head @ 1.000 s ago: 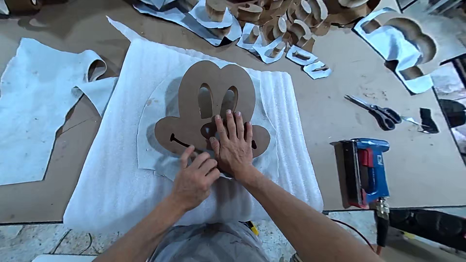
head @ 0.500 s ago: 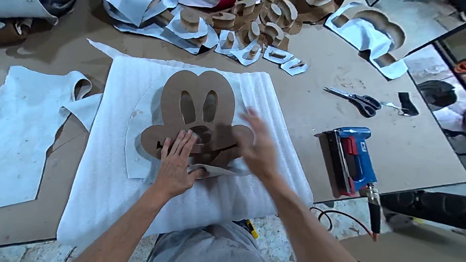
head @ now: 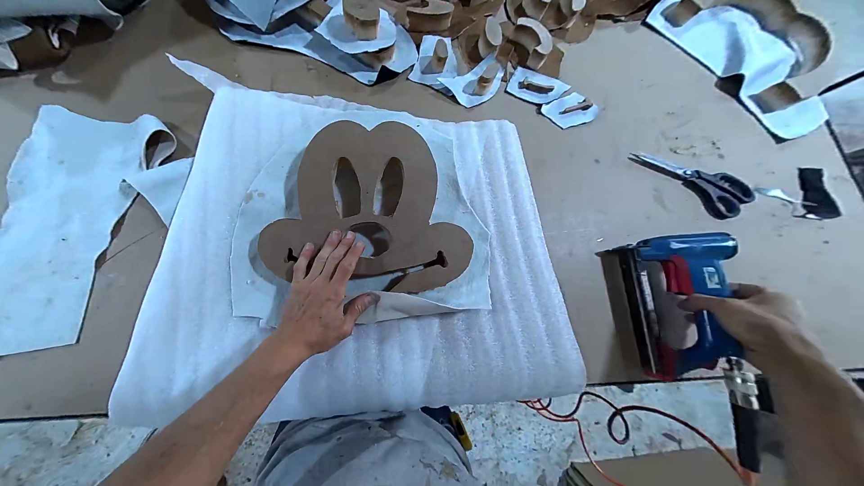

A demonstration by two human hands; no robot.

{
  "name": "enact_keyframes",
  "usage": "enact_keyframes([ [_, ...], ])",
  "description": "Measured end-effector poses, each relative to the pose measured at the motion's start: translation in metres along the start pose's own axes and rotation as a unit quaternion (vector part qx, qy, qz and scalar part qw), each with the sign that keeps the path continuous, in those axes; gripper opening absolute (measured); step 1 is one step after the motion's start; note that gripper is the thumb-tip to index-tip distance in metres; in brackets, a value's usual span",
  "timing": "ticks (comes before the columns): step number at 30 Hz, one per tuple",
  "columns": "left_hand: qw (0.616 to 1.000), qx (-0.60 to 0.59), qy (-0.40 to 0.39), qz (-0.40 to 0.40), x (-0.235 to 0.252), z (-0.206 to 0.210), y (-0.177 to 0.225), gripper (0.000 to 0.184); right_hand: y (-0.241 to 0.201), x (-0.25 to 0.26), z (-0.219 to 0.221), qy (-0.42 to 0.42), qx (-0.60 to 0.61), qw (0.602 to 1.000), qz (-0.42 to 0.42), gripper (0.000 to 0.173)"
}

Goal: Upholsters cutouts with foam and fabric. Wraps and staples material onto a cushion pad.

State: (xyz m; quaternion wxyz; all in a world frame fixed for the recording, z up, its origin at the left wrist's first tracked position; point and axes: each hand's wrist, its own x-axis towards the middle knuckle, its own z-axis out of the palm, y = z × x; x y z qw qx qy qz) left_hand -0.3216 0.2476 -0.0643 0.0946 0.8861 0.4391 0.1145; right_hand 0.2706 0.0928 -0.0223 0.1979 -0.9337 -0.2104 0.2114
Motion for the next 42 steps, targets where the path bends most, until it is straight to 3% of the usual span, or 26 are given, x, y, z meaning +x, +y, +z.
enact_keyframes([
  [3, 1.0, 0.004, 0.018, 0.009, -0.001, 0.003, 0.0, 0.076, -0.038, -0.069, -0.026, -0.054, 0.029, 0.998, 0.0, 0.057],
  [6, 0.999, -0.008, 0.036, 0.016, -0.002, 0.006, -0.001, 0.073, -0.071, -0.185, -0.029, -0.075, 0.114, 0.991, -0.004, 0.044],
  [8, 0.998, -0.022, 0.052, 0.015, -0.004, 0.009, -0.001, 0.073, -0.091, -0.261, -0.018, -0.139, 0.174, 0.975, -0.013, 0.037],
  [11, 0.998, -0.036, 0.056, 0.009, -0.005, 0.011, 0.0, 0.073, -0.12, -0.349, 0.033, -0.201, 0.172, 0.958, -0.113, 0.035],
  [15, 0.997, -0.041, 0.06, 0.014, -0.005, 0.013, 0.0, 0.07, -0.165, -0.417, 0.117, -0.166, -0.02, 0.97, -0.176, 0.031],
  [18, 0.998, -0.041, 0.056, 0.011, -0.005, 0.013, 0.0, 0.069, -0.179, -0.426, 0.152, -0.127, -0.103, 0.971, -0.174, 0.031],
  [22, 0.998, -0.044, 0.054, 0.009, -0.005, 0.011, -0.001, 0.067, -0.187, -0.426, 0.165, -0.108, -0.116, 0.967, -0.198, 0.033],
  [31, 0.997, -0.049, 0.059, 0.008, -0.005, 0.01, 0.0, 0.065, -0.192, -0.432, 0.174, -0.115, -0.129, 0.972, -0.161, 0.033],
  [35, 0.996, -0.057, 0.064, 0.008, -0.003, 0.009, 0.0, 0.066, -0.176, -0.428, 0.144, -0.059, -0.065, 0.986, -0.14, 0.037],
  [38, 0.997, -0.058, 0.058, 0.007, -0.005, 0.009, 0.001, 0.069, -0.156, -0.378, 0.09, 0.013, -0.116, 0.984, -0.133, 0.048],
  [42, 0.995, -0.055, 0.078, 0.008, -0.004, 0.012, 0.0, 0.07, -0.128, -0.258, 0.052, 0.048, -0.228, 0.968, -0.091, 0.065],
])
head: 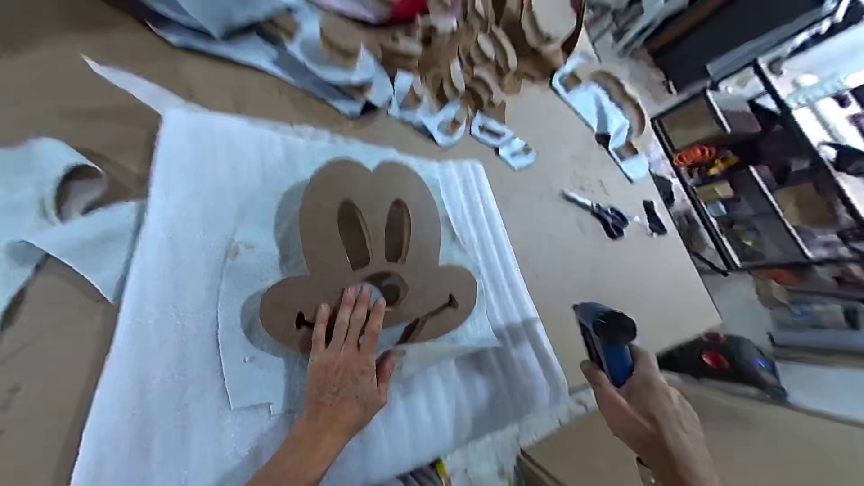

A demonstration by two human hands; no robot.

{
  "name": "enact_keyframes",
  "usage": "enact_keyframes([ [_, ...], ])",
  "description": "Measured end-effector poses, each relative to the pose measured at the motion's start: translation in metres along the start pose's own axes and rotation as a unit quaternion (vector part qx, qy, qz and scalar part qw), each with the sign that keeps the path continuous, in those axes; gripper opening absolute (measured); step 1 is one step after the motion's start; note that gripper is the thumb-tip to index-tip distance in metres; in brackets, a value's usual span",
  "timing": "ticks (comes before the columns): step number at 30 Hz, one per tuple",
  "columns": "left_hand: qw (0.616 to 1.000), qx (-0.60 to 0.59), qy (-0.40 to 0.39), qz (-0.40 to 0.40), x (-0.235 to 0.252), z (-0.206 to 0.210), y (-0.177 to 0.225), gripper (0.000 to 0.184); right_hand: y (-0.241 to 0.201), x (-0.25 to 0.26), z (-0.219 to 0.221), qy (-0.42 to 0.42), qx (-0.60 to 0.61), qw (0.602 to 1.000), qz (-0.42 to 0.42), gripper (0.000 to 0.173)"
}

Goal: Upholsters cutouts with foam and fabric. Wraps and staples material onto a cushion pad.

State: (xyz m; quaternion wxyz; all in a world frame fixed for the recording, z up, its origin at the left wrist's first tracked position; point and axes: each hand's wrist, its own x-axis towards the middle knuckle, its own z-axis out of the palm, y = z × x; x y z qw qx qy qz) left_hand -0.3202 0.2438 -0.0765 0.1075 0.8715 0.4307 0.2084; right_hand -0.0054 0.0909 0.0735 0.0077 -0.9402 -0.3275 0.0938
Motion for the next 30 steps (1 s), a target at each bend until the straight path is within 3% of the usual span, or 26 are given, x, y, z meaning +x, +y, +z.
enact_keyframes([
  [4, 1.0, 0.009, -0.015, -0.017, 0.004, -0.006, 0.001, 0.07, 0.038, 0.083, 0.042, -0.015, 0.008, 0.998, -0.062, 0.077],
  [9, 0.998, 0.015, -0.05, -0.038, 0.004, -0.011, 0.007, 0.074, 0.032, 0.099, 0.056, -0.041, -0.023, 0.996, -0.069, 0.084],
  [12, 0.988, -0.051, -0.114, -0.092, 0.021, -0.033, 0.011, 0.069, -0.023, 0.1, 0.027, -0.018, 0.056, 0.979, -0.196, 0.061],
  [15, 0.982, -0.08, -0.085, -0.148, 0.08, -0.058, -0.013, 0.048, -0.121, 0.118, 0.041, -0.051, 0.168, 0.926, -0.334, 0.043],
  [17, 0.981, -0.045, -0.09, -0.168, 0.136, -0.062, -0.04, 0.041, -0.182, 0.143, 0.069, -0.064, 0.199, 0.891, -0.403, 0.045],
  [20, 0.977, -0.033, -0.103, -0.185, 0.197, -0.038, -0.074, 0.048, -0.245, 0.167, 0.1, -0.083, 0.211, 0.881, -0.414, 0.058],
  [23, 0.976, -0.056, -0.108, -0.182, 0.205, -0.022, -0.082, 0.048, -0.261, 0.163, 0.108, -0.097, 0.217, 0.891, -0.387, 0.057],
  [26, 0.978, -0.037, -0.101, -0.176, 0.193, -0.026, -0.078, 0.043, -0.254, 0.148, 0.11, -0.046, 0.175, 0.895, -0.408, 0.053],
  [30, 0.998, 0.007, -0.036, -0.06, 0.183, -0.019, -0.06, 0.034, -0.266, 0.12, 0.12, 0.063, 0.142, 0.859, -0.488, 0.043],
])
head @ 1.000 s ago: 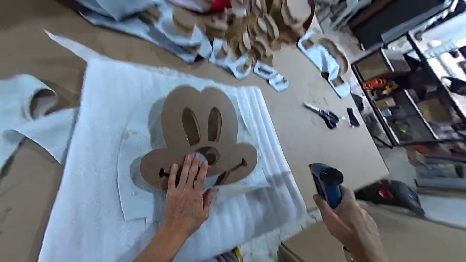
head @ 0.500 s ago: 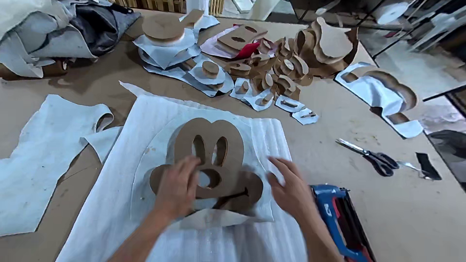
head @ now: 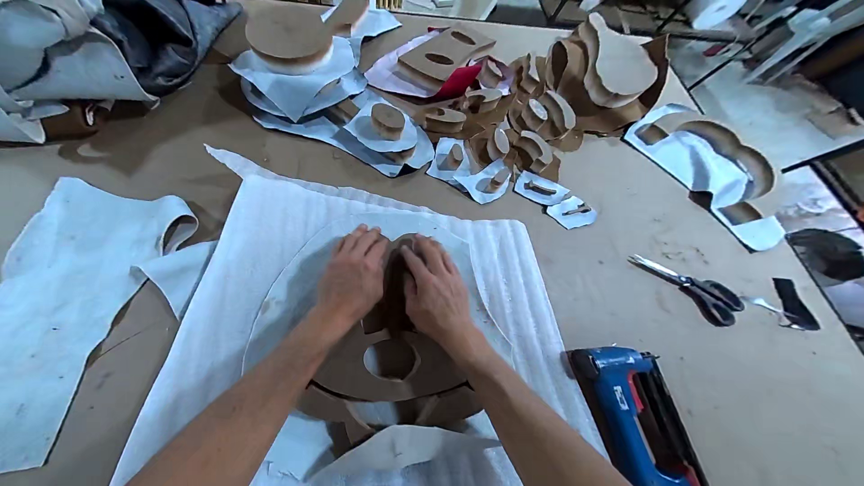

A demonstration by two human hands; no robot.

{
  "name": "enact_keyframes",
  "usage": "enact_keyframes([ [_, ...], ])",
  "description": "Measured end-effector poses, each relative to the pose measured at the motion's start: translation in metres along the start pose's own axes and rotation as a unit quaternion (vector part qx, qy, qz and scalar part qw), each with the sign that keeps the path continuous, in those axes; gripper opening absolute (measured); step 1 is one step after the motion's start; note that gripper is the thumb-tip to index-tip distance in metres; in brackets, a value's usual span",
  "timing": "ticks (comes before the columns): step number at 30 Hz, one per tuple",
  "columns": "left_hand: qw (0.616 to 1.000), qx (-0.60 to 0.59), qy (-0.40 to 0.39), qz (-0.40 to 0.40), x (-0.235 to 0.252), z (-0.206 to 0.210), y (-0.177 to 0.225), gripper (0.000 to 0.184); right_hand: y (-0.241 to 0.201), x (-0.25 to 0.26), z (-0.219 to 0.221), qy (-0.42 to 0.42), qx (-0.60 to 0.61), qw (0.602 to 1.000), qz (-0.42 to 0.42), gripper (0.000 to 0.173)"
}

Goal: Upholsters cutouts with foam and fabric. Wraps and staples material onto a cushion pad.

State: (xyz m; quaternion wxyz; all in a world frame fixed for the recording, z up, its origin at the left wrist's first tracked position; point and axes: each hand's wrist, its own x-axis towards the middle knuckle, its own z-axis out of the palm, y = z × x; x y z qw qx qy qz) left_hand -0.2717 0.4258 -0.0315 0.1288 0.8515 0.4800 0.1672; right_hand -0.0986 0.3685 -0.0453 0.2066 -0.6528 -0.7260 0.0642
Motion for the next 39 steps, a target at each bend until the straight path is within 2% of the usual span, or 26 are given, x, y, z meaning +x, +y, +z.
enact_keyframes([
  [2, 0.999, -0.002, 0.021, 0.026, -0.004, 0.013, 0.003, 0.038, -0.01, -0.003, 0.01, 0.0, -0.011, 1.0, -0.02, 0.046],
  [10, 1.0, 0.002, 0.014, -0.011, 0.002, 0.032, -0.004, 0.042, -0.011, 0.0, 0.02, -0.034, -0.076, 0.996, -0.009, 0.049],
  [12, 0.999, -0.001, -0.031, -0.017, 0.012, 0.021, -0.004, 0.038, -0.011, 0.007, 0.015, -0.061, -0.095, 0.994, -0.013, 0.051],
  [16, 0.964, -0.049, -0.249, -0.084, 0.063, -0.033, -0.008, 0.033, -0.014, 0.011, 0.008, -0.092, -0.111, 0.989, -0.02, 0.055],
  [19, 0.972, -0.034, -0.218, -0.081, 0.108, -0.029, -0.022, 0.034, -0.017, 0.014, 0.003, -0.118, -0.11, 0.987, -0.02, 0.061],
  [23, 0.961, 0.028, -0.262, -0.078, 0.14, -0.017, -0.019, 0.049, -0.014, 0.016, 0.001, -0.117, -0.098, 0.988, -0.022, 0.063],
  [25, 0.951, 0.052, -0.301, -0.053, 0.157, -0.022, -0.016, 0.038, -0.013, 0.015, 0.004, -0.095, -0.093, 0.991, -0.026, 0.062],
  [28, 0.929, 0.036, -0.368, 0.008, 0.176, -0.034, -0.013, 0.02, -0.014, 0.013, 0.004, -0.105, -0.093, 0.99, -0.017, 0.061],
  [29, 0.931, 0.02, -0.364, 0.023, 0.179, -0.035, -0.016, 0.018, -0.014, 0.012, 0.005, -0.109, -0.093, 0.99, -0.014, 0.062],
  [33, 0.979, -0.013, -0.204, 0.018, 0.171, -0.047, -0.031, 0.025, -0.013, 0.009, 0.009, -0.101, -0.084, 0.991, 0.0, 0.061],
  [34, 0.98, -0.008, -0.197, 0.005, 0.166, -0.048, -0.034, 0.025, -0.013, 0.009, 0.01, -0.1, -0.081, 0.992, 0.003, 0.061],
  [37, 0.959, 0.031, -0.274, -0.062, 0.148, -0.034, -0.047, 0.028, -0.014, 0.008, 0.011, -0.109, -0.087, 0.99, 0.006, 0.062],
  [39, 0.947, 0.04, -0.308, -0.086, 0.144, -0.025, -0.047, 0.036, -0.015, 0.006, 0.012, -0.102, -0.088, 0.991, 0.002, 0.062],
])
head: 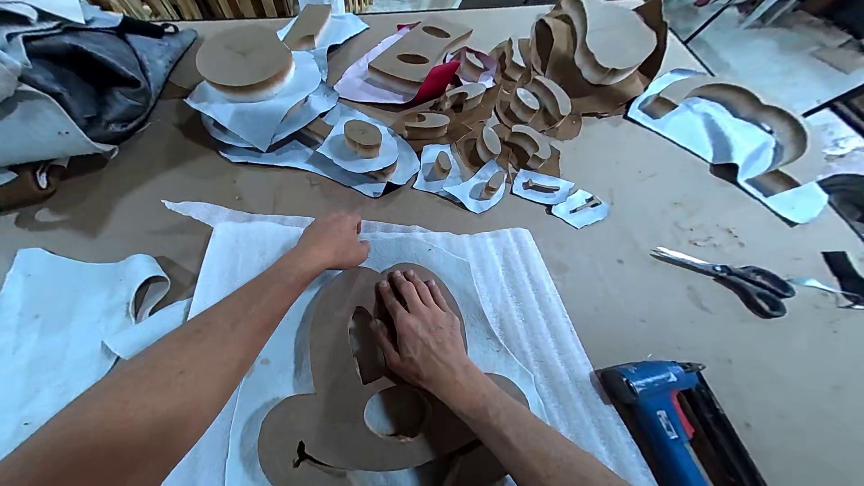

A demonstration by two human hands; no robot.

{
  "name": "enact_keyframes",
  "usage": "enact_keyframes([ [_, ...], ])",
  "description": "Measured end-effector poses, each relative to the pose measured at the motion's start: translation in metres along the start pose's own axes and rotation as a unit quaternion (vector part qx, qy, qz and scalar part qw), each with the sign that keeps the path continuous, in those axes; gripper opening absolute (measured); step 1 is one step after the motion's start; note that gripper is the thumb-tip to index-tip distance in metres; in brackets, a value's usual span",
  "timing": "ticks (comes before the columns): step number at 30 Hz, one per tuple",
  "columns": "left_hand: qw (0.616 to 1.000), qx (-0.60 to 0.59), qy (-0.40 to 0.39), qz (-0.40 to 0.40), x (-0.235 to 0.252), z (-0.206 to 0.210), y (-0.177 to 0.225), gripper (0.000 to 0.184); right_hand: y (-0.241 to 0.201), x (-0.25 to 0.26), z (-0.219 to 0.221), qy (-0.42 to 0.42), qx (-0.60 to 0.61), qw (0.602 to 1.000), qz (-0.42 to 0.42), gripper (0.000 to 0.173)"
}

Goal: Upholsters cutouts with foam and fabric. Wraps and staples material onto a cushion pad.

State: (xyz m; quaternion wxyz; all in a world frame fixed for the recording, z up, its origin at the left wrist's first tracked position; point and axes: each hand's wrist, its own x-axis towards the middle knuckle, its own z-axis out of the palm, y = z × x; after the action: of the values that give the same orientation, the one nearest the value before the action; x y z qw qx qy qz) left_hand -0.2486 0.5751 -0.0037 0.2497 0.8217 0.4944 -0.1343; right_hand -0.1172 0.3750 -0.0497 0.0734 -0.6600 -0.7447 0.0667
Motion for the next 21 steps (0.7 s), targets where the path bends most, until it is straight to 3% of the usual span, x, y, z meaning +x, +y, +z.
enact_keyframes([
  [2, 0.999, -0.012, -0.033, 0.029, 0.006, 0.0, 0.007, 0.036, 0.0, -0.001, 0.0, 0.01, 0.007, 1.0, -0.005, 0.062],
  [5, 0.99, -0.059, -0.095, 0.084, 0.014, -0.004, 0.016, 0.021, 0.001, -0.001, 0.0, 0.015, 0.012, 1.0, -0.006, 0.062],
  [8, 0.987, -0.057, -0.129, 0.079, 0.015, -0.008, 0.027, 0.033, 0.0, -0.002, 0.002, 0.028, 0.016, 0.999, -0.005, 0.062],
  [13, 0.988, -0.002, -0.101, 0.12, 0.01, -0.005, 0.034, 0.031, 0.0, -0.003, 0.002, 0.029, 0.014, 0.999, -0.004, 0.063],
  [21, 0.987, 0.023, -0.123, 0.105, 0.012, -0.003, 0.042, 0.039, 0.0, -0.003, 0.001, 0.027, 0.019, 0.999, -0.003, 0.063],
])
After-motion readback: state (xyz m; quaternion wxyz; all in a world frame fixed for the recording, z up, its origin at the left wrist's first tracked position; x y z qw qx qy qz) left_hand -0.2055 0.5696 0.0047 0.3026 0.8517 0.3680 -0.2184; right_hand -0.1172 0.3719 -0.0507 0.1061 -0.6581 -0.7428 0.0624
